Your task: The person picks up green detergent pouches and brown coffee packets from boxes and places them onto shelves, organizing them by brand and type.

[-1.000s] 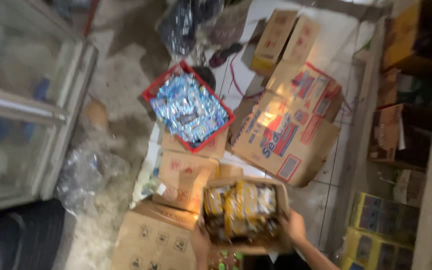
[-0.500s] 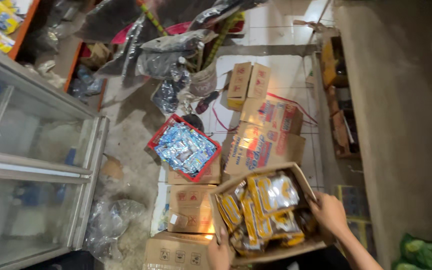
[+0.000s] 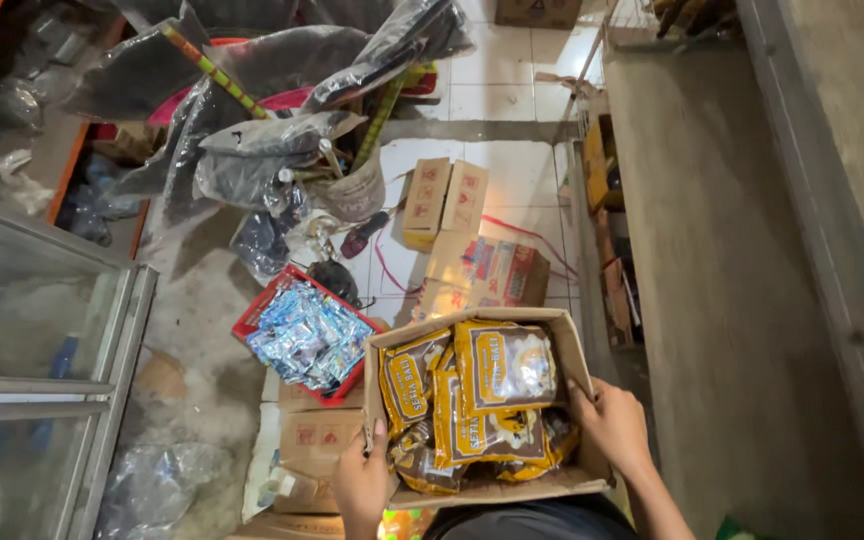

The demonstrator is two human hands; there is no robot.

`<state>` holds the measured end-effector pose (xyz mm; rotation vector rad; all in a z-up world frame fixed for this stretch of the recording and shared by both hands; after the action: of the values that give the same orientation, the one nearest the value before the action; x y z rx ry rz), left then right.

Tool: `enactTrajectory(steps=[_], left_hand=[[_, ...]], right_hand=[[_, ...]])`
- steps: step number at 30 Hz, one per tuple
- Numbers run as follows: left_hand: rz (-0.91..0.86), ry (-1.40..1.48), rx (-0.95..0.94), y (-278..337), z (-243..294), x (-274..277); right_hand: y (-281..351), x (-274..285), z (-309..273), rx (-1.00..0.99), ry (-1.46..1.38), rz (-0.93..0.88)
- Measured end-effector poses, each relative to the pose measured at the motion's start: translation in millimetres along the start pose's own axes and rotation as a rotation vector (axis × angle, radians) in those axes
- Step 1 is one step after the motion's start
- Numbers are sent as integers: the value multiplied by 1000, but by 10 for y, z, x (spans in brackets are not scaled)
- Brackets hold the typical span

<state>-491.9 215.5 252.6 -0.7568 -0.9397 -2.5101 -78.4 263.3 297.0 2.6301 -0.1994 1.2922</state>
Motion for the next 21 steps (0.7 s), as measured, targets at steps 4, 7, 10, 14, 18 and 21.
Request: enactTrajectory(steps=[4,7,10,14,18,21], left_hand=[[42,-31,-69,-7,292,-160],[31,-119,-47,-97,425,-278],[17,-163,-67,-79,538,-360],[-6,-215,10,-4,659,-427],[-31,-273,-46,8,879,-524],[-73,-299,-67,13,1000,-592]], right_hand=[[-145,73,115,-46,-5,6],[-245,177,152,-41,-15,54],[-257,243,256,-113,-11,3],[-234,356,360,-146,-30,4],[-205,360,593,-197,-37,9],[-210,368,731,-185,-1,22]])
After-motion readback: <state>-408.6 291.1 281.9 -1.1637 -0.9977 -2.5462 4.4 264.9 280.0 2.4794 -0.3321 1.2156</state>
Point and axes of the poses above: each hand's wrist, its own y-axis away from the middle knuckle, its own x-axis out of the back of the hand, z = x × y, the point moved 8 cm from there along -y, towards the middle knuckle, and after that the axes turned 8 degrees about x, right-handed, at the moved point
